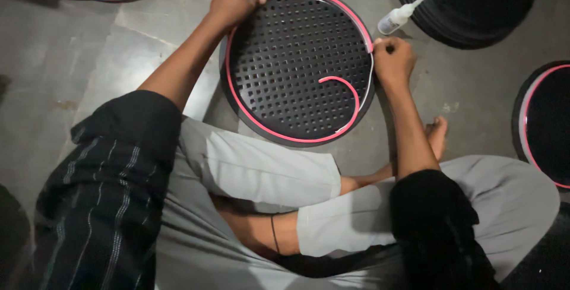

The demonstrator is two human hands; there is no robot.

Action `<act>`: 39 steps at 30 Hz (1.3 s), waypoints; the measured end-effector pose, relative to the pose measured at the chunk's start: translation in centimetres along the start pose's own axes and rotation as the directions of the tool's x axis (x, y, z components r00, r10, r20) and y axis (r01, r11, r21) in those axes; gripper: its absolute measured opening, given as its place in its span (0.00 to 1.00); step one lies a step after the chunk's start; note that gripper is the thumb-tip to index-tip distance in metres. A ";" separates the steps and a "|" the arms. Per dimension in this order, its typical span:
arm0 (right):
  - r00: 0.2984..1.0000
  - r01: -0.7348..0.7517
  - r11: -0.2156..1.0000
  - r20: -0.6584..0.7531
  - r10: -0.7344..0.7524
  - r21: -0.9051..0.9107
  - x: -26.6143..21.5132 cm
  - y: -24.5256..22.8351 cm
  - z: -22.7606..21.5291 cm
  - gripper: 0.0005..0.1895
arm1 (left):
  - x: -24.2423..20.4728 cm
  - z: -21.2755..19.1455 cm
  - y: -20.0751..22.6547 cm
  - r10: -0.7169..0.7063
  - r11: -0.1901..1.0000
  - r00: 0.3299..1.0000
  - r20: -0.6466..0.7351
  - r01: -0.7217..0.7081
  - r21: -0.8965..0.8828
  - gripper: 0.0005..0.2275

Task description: The person sits on the floor and applies glue from a bottle along the rim of a black perforated plastic stool seat. They then press a pink flexible strip onto the glued edge, rotating the seat to continue the process until the strip is fully attached.

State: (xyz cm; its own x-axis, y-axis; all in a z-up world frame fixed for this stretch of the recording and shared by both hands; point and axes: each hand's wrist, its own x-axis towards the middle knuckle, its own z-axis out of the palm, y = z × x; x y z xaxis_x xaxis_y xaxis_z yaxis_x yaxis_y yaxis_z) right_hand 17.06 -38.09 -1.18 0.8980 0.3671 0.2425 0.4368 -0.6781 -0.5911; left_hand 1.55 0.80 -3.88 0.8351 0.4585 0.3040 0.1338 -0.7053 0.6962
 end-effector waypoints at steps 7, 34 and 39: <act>0.994 -0.013 0.999 -0.112 0.017 0.039 0.7 3.8 1.5 0.09 | 0.1 -2.8 -0.1 -0.017 0.997 0.982 0.188 0.001 0.083 0.09; 0.890 0.285 0.887 0.243 -0.385 0.363 1.3 -7.9 -2.3 0.19 | -0.1 -1.8 -2.3 -0.292 0.951 0.904 0.312 0.238 0.199 0.08; 0.743 0.510 0.844 0.411 -0.528 0.164 -1.2 -14.1 -3.8 0.17 | -0.3 -3.0 -1.6 -0.269 0.952 0.918 0.292 0.206 0.228 0.09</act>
State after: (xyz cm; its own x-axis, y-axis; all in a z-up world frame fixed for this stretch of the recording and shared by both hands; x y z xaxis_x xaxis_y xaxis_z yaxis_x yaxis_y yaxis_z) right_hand 10.02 -31.36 9.81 0.4148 0.8927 0.1763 0.8180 -0.2810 -0.5018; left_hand -0.49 3.44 -3.09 0.8864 0.4523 -0.0984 0.4212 -0.6999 0.5768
